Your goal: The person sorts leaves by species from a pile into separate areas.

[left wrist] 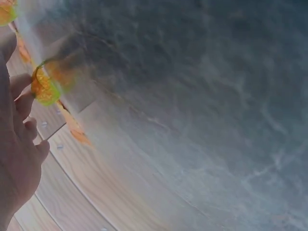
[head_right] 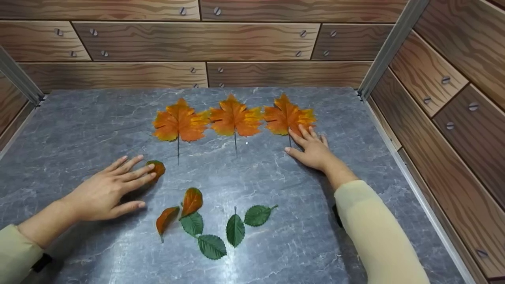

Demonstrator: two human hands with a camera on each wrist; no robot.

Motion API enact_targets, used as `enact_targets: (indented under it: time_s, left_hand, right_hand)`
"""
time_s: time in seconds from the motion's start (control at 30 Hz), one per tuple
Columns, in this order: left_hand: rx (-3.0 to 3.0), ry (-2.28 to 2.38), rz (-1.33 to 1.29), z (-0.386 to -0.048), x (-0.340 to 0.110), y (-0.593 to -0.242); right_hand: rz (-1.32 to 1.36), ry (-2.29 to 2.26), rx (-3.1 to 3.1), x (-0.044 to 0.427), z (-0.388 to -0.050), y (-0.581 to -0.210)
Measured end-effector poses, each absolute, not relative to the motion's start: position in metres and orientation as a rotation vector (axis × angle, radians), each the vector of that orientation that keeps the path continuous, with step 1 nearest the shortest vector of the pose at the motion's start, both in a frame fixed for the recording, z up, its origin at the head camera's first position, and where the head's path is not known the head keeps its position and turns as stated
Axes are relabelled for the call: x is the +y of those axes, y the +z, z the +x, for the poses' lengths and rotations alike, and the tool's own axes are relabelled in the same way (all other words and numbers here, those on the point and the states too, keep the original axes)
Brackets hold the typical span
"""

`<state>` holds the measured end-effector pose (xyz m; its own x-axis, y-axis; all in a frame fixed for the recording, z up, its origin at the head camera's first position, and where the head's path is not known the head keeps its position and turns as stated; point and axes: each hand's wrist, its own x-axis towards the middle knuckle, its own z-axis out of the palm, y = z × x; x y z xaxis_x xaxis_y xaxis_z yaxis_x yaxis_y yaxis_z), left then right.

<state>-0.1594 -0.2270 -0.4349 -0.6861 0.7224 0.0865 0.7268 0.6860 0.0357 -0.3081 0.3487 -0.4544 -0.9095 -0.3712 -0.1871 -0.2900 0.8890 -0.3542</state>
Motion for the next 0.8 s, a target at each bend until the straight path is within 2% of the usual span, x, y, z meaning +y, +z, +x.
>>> enact_targets:
  time_s: [0.8]
  left_hand:
    - [-2.967, -0.257, -1.213, -0.1577, -0.2272, -0.4453]
  right_hand:
    - [-0.494, -0.555, 2.793, 0.3521, -0.3063, -0.4546]
